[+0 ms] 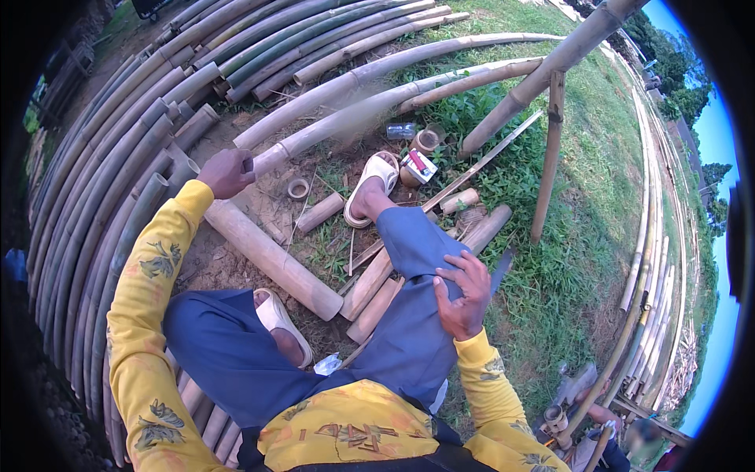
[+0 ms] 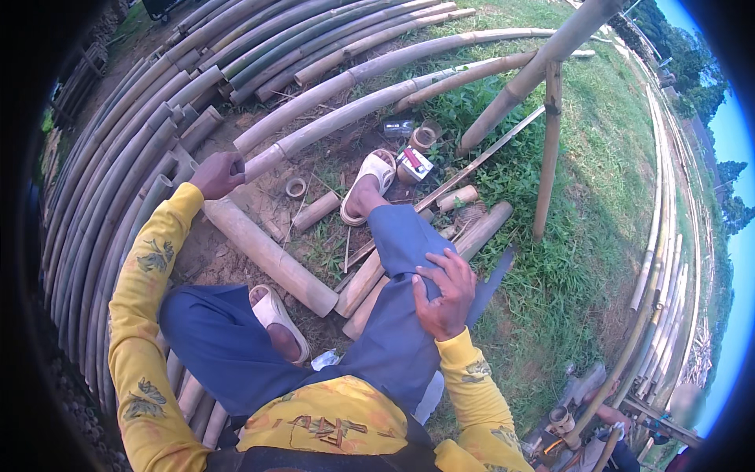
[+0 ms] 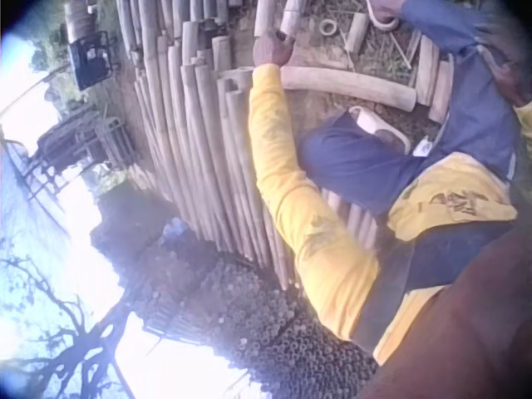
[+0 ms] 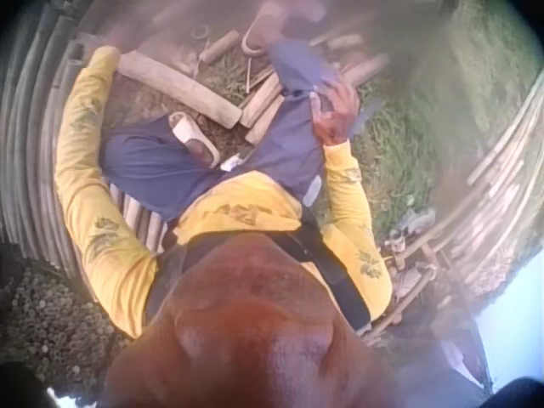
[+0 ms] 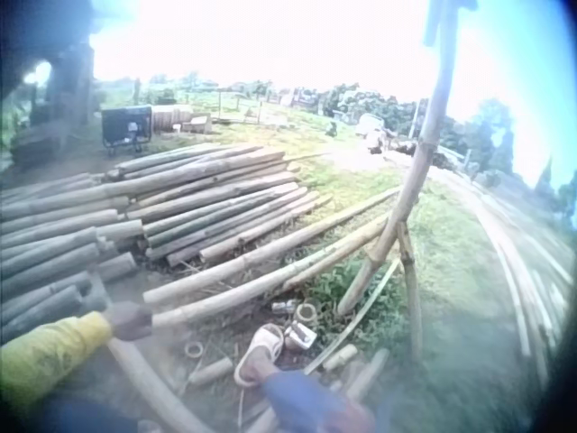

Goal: The person sits on the ground and uses a hand saw to cut long bamboo poles into shorter sections. They repeatedly position a pole, saw through it, and move the cut pieces aside.

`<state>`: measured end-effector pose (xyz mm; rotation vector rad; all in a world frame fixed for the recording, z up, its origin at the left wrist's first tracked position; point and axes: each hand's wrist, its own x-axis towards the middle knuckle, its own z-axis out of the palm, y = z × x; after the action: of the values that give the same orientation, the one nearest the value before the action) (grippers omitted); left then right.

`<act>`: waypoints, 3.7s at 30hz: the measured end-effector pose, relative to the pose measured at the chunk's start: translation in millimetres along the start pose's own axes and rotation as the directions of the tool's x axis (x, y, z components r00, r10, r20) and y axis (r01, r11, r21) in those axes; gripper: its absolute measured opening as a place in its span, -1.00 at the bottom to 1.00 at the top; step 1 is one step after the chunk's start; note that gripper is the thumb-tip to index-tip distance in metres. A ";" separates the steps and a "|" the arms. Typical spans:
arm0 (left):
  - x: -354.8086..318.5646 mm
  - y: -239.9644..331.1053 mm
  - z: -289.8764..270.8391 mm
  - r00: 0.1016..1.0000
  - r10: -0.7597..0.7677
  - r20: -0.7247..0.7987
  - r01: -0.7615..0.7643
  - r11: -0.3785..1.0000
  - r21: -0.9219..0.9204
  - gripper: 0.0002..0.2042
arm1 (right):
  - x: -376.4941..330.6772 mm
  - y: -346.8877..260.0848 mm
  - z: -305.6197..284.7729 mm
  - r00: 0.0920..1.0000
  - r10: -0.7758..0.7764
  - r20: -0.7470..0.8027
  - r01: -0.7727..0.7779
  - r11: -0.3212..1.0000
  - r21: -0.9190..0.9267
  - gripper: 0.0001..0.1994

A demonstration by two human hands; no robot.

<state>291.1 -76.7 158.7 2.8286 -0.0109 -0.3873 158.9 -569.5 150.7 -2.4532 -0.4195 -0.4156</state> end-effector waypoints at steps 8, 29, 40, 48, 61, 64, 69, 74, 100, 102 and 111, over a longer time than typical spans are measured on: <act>210.1 31.9 116.5 0.971 -0.003 -0.240 0.017 0.998 0.057 -0.44 | 4.6 2.3 -6.8 0.990 0.106 0.091 -0.102 0.993 -0.051 -0.81; 205.4 29.3 38.9 0.985 0.058 -0.163 -0.026 0.981 0.191 -0.49 | 5.6 13.3 -9.6 0.965 0.211 0.155 -0.205 0.977 -0.051 -0.84; -284.2 -234.5 66.3 0.896 -0.375 -0.238 0.422 0.886 0.194 -0.45 | -7.0 10.7 -5.3 0.979 0.027 0.200 -0.018 0.999 -0.047 -0.86; -509.5 -343.2 104.9 0.347 -0.933 -0.089 0.849 0.273 0.453 -0.34 | 5.1 -21.6 5.3 0.985 0.025 0.171 -0.001 0.990 -0.138 -0.88; -290.3 -208.4 139.4 0.760 -0.285 -0.585 0.404 0.911 0.081 -0.66 | -4.2 -14.3 3.5 0.985 -0.008 0.170 0.027 0.993 -0.113 -0.86; -223.4 -163.0 163.9 0.801 -0.243 -0.547 0.330 0.942 0.066 -0.19 | -5.5 -17.9 3.6 0.983 0.003 0.183 0.015 0.995 -0.094 -0.83; -132.5 -112.9 171.3 0.908 -0.248 -0.336 0.337 0.911 0.236 -0.01 | -6.6 -9.2 2.8 0.985 0.056 0.161 -0.052 0.998 -0.026 -0.85; -91.6 -101.4 166.1 0.895 -0.207 -0.394 0.311 0.925 0.221 -0.17 | 1.0 -9.1 2.1 0.988 0.010 0.151 0.006 0.994 -0.105 -0.86; -395.3 -278.2 177.1 0.754 -0.655 -0.045 0.648 0.731 0.215 -0.27 | 35.7 -69.5 12.6 0.970 0.053 0.239 -0.058 0.998 0.015 -0.64; -409.8 -265.2 189.1 0.746 -0.582 -0.324 0.659 0.716 0.233 -0.29 | 48.3 -76.3 34.4 0.932 -0.047 0.360 -0.016 0.985 0.169 -0.65; -434.3 -121.5 271.7 0.572 -0.785 -0.237 0.674 0.615 -0.410 -0.62 | 51.2 -185.0 300.8 0.244 -0.581 0.776 -0.336 0.700 0.630 -0.70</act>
<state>-203.1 -16.2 -12.4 2.4178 1.2611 0.0554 191.5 -233.4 35.3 -1.5044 -1.0775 1.2055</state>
